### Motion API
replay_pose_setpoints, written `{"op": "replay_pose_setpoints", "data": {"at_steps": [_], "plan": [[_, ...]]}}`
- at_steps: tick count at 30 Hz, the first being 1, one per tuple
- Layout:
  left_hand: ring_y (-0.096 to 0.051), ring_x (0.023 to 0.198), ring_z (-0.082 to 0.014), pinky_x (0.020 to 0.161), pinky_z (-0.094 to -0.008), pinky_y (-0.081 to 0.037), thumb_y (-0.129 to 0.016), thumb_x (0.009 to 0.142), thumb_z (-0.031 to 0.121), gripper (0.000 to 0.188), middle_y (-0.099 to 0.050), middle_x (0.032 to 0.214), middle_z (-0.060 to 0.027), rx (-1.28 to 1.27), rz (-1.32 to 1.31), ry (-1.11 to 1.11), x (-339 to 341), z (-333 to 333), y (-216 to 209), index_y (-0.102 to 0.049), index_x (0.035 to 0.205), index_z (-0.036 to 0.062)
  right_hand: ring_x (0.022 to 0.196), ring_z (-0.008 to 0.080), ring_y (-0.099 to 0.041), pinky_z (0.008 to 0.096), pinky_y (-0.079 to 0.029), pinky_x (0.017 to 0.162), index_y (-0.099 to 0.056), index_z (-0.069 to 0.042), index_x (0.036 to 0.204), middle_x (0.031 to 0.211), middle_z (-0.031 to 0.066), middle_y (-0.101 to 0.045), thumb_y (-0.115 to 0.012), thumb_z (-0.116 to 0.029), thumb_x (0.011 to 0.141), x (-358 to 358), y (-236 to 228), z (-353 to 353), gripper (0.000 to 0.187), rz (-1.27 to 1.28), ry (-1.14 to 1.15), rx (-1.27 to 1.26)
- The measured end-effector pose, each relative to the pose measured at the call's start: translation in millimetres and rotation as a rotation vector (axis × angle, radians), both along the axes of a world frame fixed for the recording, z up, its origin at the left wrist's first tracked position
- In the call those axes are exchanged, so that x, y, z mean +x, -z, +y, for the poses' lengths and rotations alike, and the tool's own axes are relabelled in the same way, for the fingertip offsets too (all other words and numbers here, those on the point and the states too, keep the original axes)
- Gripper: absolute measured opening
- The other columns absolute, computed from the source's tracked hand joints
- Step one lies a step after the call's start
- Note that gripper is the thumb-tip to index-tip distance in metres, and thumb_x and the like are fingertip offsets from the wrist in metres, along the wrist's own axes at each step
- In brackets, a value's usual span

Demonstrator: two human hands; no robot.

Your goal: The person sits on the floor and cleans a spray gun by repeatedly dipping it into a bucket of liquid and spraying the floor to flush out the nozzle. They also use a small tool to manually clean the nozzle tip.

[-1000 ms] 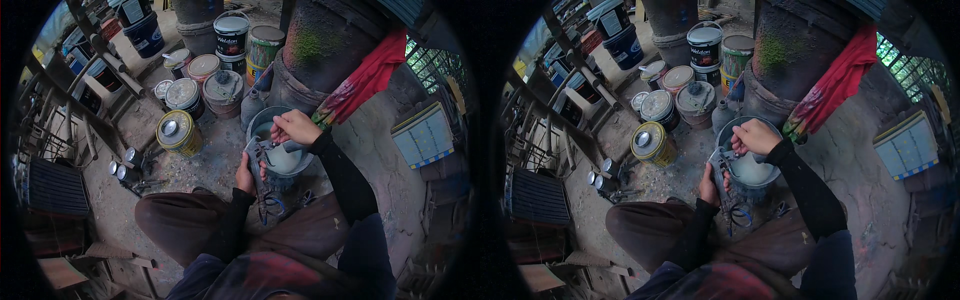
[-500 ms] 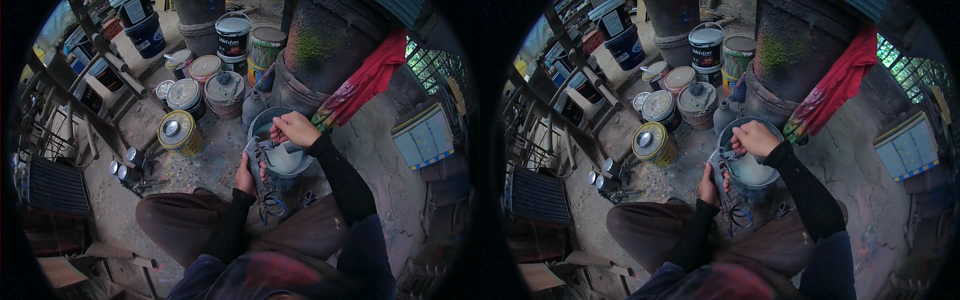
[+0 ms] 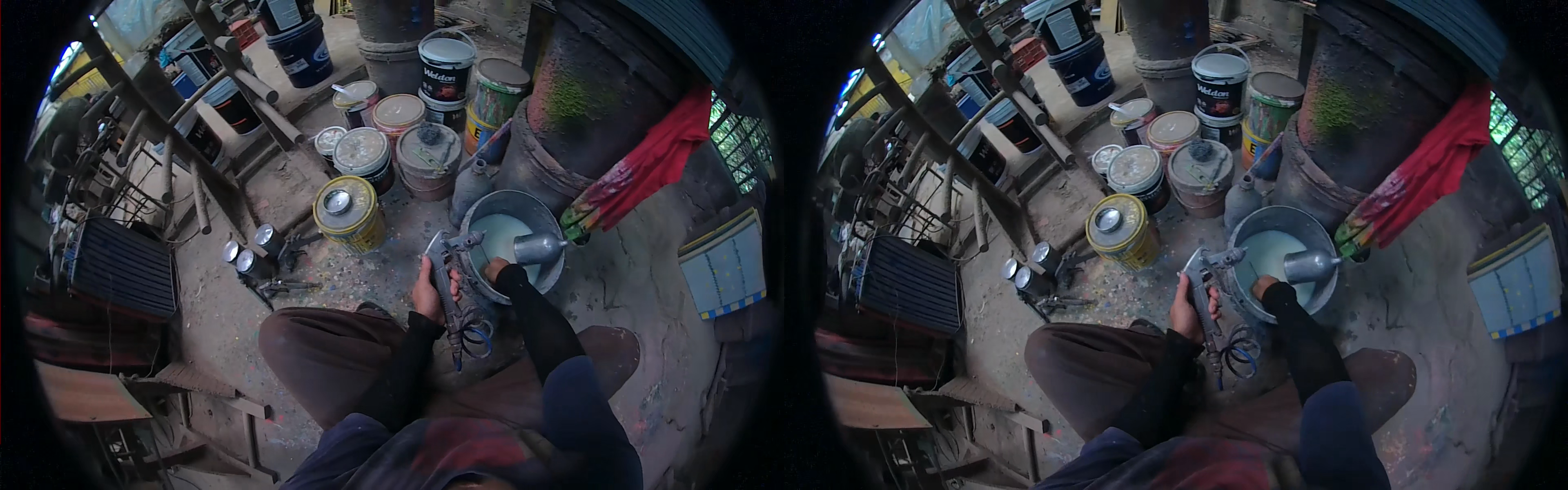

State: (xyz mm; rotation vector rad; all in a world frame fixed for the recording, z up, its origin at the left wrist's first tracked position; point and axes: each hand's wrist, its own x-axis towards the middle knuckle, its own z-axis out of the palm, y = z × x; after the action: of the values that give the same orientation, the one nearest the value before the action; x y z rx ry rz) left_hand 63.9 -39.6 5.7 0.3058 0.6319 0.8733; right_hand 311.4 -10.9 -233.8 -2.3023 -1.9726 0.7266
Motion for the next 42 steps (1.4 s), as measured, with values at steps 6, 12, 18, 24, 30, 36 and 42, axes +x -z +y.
{"op": "replay_pose_setpoints", "data": {"at_steps": [6, 12, 18, 24, 30, 36, 42], "plan": [[-0.045, 0.051, -0.0156, 0.048, -0.0285, -0.038, -0.032, 0.091, 0.055, 0.056, -0.052, 0.068, -0.0081, -0.016, 0.077, -0.1, -15, 2, 18, -0.051, 0.089, 0.0015, 0.054, 0.0263, -0.062, 0.0371, -0.051, 0.05, -0.06, 0.004, 0.073, 0.068, 0.0164, -0.062, -0.041, -0.016, 0.088, -39, -195, 15, 0.032, 0.889, 0.49, -0.391], [-0.045, 0.049, -0.0156, 0.047, -0.027, -0.037, -0.03, 0.091, 0.055, 0.06, -0.049, 0.059, -0.0066, -0.013, 0.059, -0.019, -4, -1, 20, -0.053, 0.079, 0.0005, 0.06, 0.0258, -0.065, 0.0323, -0.054, 0.051, -0.057, 0.01, 0.081, 0.073, 0.0185, -0.063, -0.04, -0.019, 0.091, -30, -332, 17, 0.035, 1.026, 0.325, -0.275], [-0.047, 0.048, -0.0141, 0.046, -0.0266, -0.039, -0.03, 0.092, 0.054, 0.058, -0.051, 0.061, -0.0062, -0.021, 0.068, -0.039, 8, -7, 10, -0.052, 0.082, 0.0006, 0.064, 0.0222, -0.065, 0.029, -0.053, 0.057, -0.058, 0.006, 0.082, 0.074, 0.0166, -0.064, -0.043, -0.023, 0.093, -40, -365, 13, 0.034, 1.025, 0.238, -0.148], [-0.047, 0.052, -0.0154, 0.046, -0.0285, -0.038, -0.033, 0.092, 0.051, 0.051, -0.054, 0.072, -0.0089, 0.009, 0.081, -0.019, 9, -10, 12, -0.049, 0.092, 0.0027, 0.066, 0.0203, -0.064, 0.0287, -0.053, 0.062, -0.058, 0.008, 0.085, 0.076, 0.0155, -0.064, -0.043, -0.019, 0.092, -53, -355, 13, 0.032, 0.992, 0.19, -0.114], [-0.047, 0.052, -0.015, 0.046, -0.0281, -0.038, -0.032, 0.092, 0.051, 0.051, -0.054, 0.072, -0.0083, 0.008, 0.058, -0.022, 8, -11, 5, -0.049, 0.091, 0.0028, 0.067, 0.0192, -0.064, 0.0286, -0.053, 0.064, -0.058, 0.009, 0.085, 0.076, 0.0143, -0.063, -0.043, -0.017, 0.092, -60, -354, 15, 0.031, 0.969, 0.152, -0.088], [-0.046, 0.051, -0.0148, 0.046, -0.0277, -0.038, -0.032, 0.092, 0.051, 0.051, -0.054, 0.072, -0.0078, 0.012, 0.045, -0.006, 7, -10, 9, -0.049, 0.092, 0.0033, 0.068, 0.0191, -0.063, 0.0283, -0.052, 0.064, -0.058, 0.009, 0.085, 0.075, 0.0144, -0.063, -0.043, -0.017, 0.092, -62, -353, 14, 0.031, 0.946, 0.137, -0.058], [-0.046, 0.049, -0.0146, 0.045, -0.0272, -0.037, -0.033, 0.091, 0.053, 0.052, -0.054, 0.072, -0.0073, 0.013, 0.021, 0.014, 6, -10, 7, -0.05, 0.093, 0.0042, 0.068, 0.0147, -0.061, 0.0252, -0.049, 0.063, -0.061, 0.007, 0.088, 0.076, 0.0112, -0.062, -0.044, -0.017, 0.092, -65, -364, 3, 0.029, 0.717, -0.025, 0.098]]}}
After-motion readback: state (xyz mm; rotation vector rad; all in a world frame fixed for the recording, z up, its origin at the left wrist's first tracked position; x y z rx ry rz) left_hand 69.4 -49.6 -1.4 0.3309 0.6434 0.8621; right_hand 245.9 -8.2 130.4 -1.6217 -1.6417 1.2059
